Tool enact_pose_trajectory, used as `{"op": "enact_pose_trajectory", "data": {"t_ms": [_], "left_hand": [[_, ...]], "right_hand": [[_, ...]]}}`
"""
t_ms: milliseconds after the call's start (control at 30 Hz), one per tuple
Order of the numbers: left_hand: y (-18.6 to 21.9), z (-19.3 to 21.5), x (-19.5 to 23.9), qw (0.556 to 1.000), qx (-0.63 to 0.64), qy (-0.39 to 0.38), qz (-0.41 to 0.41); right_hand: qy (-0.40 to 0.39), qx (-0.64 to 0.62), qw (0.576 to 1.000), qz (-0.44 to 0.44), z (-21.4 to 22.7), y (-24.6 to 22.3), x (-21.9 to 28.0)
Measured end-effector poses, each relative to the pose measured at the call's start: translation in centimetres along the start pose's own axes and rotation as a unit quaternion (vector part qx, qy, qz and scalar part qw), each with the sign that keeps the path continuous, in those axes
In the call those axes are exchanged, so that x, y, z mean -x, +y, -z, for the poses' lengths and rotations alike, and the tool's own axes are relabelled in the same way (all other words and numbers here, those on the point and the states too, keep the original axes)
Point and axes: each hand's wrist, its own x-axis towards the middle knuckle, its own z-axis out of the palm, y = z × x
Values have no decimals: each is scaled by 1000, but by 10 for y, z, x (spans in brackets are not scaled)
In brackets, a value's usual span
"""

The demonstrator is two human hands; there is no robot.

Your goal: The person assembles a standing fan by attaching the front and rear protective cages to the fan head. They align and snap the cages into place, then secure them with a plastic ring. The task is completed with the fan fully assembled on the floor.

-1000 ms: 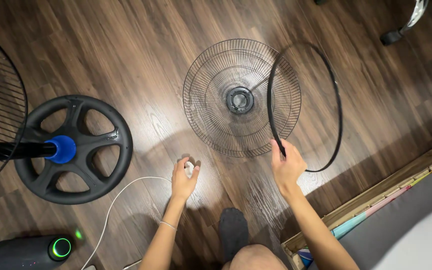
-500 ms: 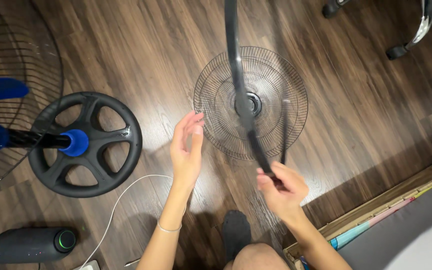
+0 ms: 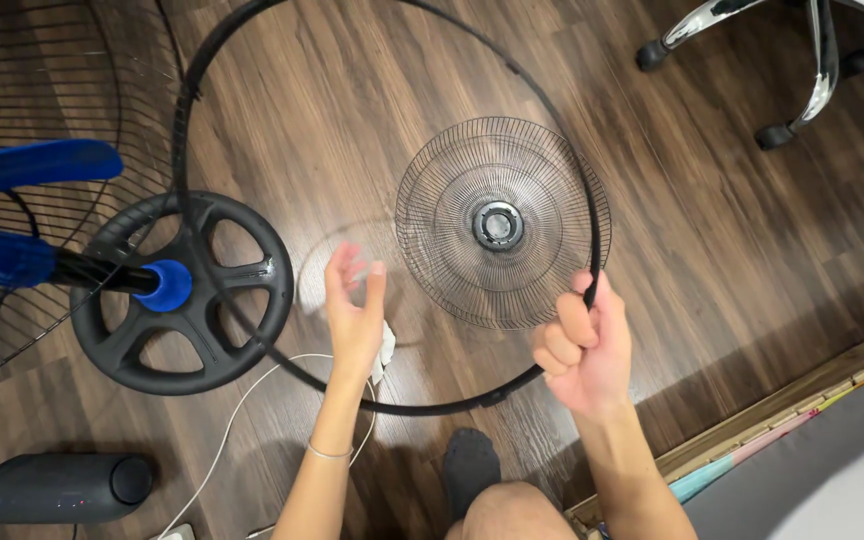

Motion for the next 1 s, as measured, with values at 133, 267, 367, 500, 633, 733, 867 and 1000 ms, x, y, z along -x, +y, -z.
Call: {"op": "enact_pose_trajectory", "data": {"t_ms": [133, 267, 367, 500, 633, 733, 867, 1000], "left_hand": [[-7, 2, 4, 1000, 21, 2, -6], [28, 17, -4, 968, 246, -39, 34], [85, 30, -15, 883, 448, -115, 73], [127, 45, -28, 778, 587, -141, 175], [80, 56, -33, 842, 485, -30, 235], [77, 54, -30, 900, 371, 3, 228], [54, 52, -19, 907, 371, -55, 193], [32, 59, -13, 892, 398, -148, 158]], "right_hand": [[-54, -22, 998, -11, 18, -8, 2], [-66, 104, 992, 27, 62, -14, 24], [-93, 410, 892, 169, 67, 9, 38], [-197, 672, 652, 291, 43, 51, 46], [-258, 720, 570, 301, 64, 68, 43], [-274, 789, 493, 243, 72, 74, 36], [-195, 793, 515, 260, 35, 56, 19], [105, 780, 397, 472, 1, 0, -12]]}}
